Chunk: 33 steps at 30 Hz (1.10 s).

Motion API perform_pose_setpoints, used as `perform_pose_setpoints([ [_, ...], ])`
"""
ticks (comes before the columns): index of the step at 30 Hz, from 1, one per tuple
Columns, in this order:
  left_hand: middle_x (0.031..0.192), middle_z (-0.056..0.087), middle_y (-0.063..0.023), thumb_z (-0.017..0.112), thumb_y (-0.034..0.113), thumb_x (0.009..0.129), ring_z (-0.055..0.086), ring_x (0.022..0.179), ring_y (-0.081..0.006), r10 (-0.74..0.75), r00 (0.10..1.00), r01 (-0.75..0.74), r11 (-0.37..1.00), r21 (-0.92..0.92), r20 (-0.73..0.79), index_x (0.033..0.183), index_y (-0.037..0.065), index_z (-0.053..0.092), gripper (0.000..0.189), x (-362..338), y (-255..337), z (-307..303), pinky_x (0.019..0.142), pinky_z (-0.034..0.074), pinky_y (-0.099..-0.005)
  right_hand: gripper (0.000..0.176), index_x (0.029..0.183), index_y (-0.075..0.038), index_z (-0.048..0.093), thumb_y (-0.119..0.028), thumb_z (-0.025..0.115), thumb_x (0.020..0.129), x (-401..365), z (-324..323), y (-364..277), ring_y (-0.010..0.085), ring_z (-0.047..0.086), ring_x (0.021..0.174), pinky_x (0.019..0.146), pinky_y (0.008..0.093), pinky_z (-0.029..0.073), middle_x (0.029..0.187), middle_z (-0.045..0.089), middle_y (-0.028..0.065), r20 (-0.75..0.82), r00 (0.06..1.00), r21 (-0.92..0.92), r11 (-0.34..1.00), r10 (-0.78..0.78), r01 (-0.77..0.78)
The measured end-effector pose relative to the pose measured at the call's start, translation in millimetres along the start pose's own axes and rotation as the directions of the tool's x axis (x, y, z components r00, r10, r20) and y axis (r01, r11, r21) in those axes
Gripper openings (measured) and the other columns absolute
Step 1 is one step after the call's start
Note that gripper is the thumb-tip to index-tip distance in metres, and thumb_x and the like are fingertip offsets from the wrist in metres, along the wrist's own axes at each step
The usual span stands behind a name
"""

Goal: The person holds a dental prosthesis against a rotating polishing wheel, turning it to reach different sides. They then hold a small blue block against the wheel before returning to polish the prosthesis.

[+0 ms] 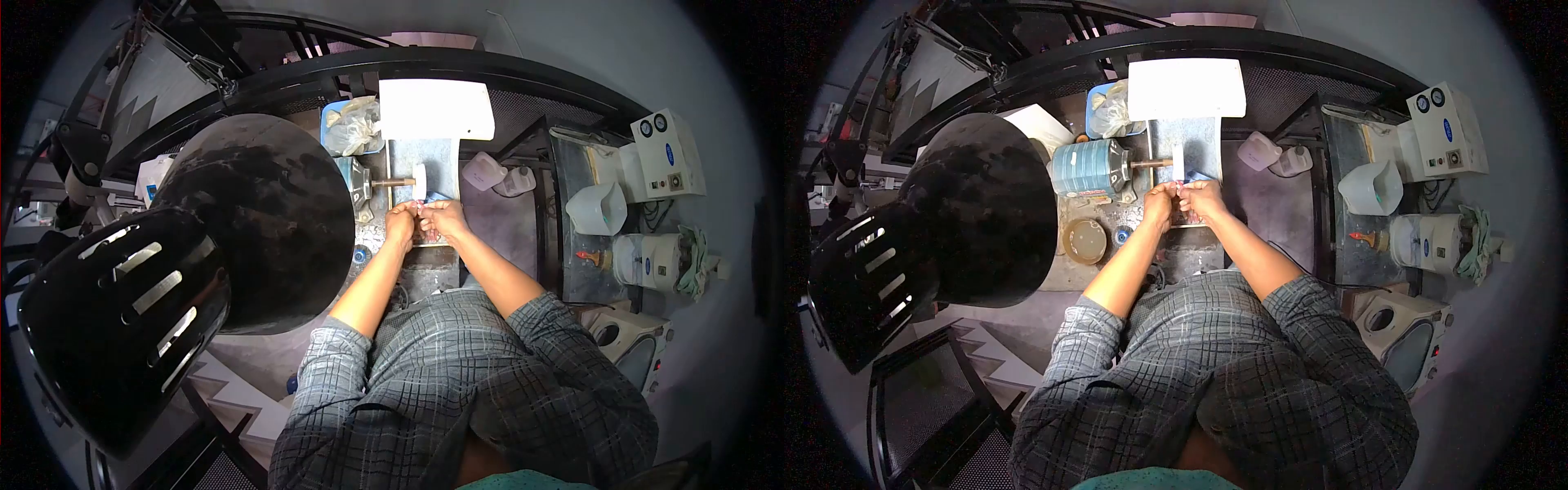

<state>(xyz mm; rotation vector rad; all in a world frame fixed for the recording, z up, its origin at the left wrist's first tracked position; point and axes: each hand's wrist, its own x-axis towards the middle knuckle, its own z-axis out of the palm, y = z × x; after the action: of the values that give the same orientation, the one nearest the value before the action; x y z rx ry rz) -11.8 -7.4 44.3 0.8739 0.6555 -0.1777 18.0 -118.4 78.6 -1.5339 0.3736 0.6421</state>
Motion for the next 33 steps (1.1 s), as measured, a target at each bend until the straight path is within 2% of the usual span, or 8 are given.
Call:
perform_pose_setpoints([
  [4,0.075,0.058,-0.0082,0.043,-0.004,0.086,0.054,0.059,-0.0169,-0.062,0.997,0.059,0.994,-0.094,-0.033,0.088,-0.001,0.056,0.013,28.3,-8.6,-4.8,0.048,0.045,-0.0295,0.007,0.078,0.005,0.063,-0.001,0.066,0.077,15.6,2.4,6.6,0.0143,0.059,0.052,0.045,0.0250,0.050,0.068,0.063,0.0099,-0.020,1.000,0.106,0.994,-0.016,0.018],
  [11,0.074,0.056,-0.0102,0.041,-0.008,0.082,0.054,0.060,-0.0195,-0.137,0.990,0.142,0.965,-0.220,0.039,0.091,-0.003,0.051,0.014,44.3,-4.8,-6.4,0.046,0.045,-0.0314,0.007,0.074,0.005,0.061,0.000,0.064,0.077,37.5,5.6,9.3,0.0150,0.059,0.051,0.045,0.0254,0.050,0.068,0.063,0.0100,-0.030,0.999,0.016,0.999,-0.037,0.037],
  [14,0.074,0.056,-0.0101,0.041,-0.007,0.083,0.055,0.060,-0.0201,-0.098,0.994,0.089,0.982,-0.165,-0.047,0.091,-0.002,0.050,0.014,25.5,2.7,1.8,0.047,0.047,-0.0324,0.008,0.073,0.005,0.061,0.000,0.064,0.078,25.5,4.5,7.2,0.0144,0.058,0.051,0.045,0.0250,0.049,0.067,0.062,0.0096,-0.026,0.998,-0.013,0.998,-0.055,0.055],
  [20,0.076,0.056,-0.0103,0.042,-0.006,0.084,0.056,0.057,-0.0203,-0.092,0.996,0.091,0.984,-0.156,-0.002,0.097,-0.002,0.048,0.015,22.9,1.7,0.2,0.049,0.051,-0.0325,0.008,0.072,0.005,0.061,0.000,0.063,0.078,14.2,5.2,-0.1,0.0123,0.056,0.050,0.042,0.0240,0.045,0.063,0.060,0.0080,-0.015,0.996,0.035,0.995,-0.092,0.092],
  [22,0.076,0.057,-0.0105,0.042,-0.005,0.084,0.056,0.058,-0.0202,-0.086,0.996,0.082,0.984,-0.157,-0.014,0.098,-0.002,0.048,0.015,25.9,3.5,2.1,0.050,0.052,-0.0323,0.008,0.072,0.005,0.061,0.001,0.063,0.078,24.4,6.6,0.6,0.0121,0.055,0.048,0.041,0.0241,0.044,0.063,0.060,0.0078,-0.021,0.996,-0.069,0.994,-0.092,0.090],
  [27,0.076,0.057,-0.0137,0.041,-0.004,0.084,0.057,0.058,-0.0224,-0.109,0.994,0.110,0.988,-0.106,0.017,0.102,-0.004,0.045,0.018,24.1,2.4,-0.3,0.049,0.050,-0.0337,0.010,0.070,0.004,0.060,-0.001,0.064,0.078,20.9,2.6,3.8,0.0129,0.057,0.049,0.042,0.0241,0.046,0.062,0.060,0.0078,-0.003,0.995,-0.002,0.995,-0.096,0.096],
  [29,0.074,0.056,-0.0131,0.041,-0.003,0.084,0.056,0.057,-0.0231,-0.090,0.994,0.081,0.988,-0.132,-0.062,0.100,-0.003,0.047,0.017,28.2,-2.6,0.7,0.048,0.050,-0.0348,0.011,0.069,0.002,0.060,-0.003,0.064,0.078,19.9,3.3,4.7,0.0133,0.059,0.051,0.044,0.0241,0.047,0.062,0.061,0.0079,-0.013,0.995,-0.002,0.995,-0.098,0.098],
  [33,0.076,0.058,-0.0132,0.040,-0.002,0.085,0.058,0.058,-0.0234,-0.119,0.991,0.109,0.983,-0.146,-0.060,0.097,-0.001,0.050,0.016,34.1,-6.5,-2.7,0.047,0.051,-0.0365,0.009,0.076,0.005,0.063,-0.003,0.064,0.079,23.4,2.8,4.6,0.0131,0.060,0.051,0.045,0.0249,0.049,0.066,0.063,0.0096,0.005,0.995,-0.058,0.994,-0.096,0.096],
])
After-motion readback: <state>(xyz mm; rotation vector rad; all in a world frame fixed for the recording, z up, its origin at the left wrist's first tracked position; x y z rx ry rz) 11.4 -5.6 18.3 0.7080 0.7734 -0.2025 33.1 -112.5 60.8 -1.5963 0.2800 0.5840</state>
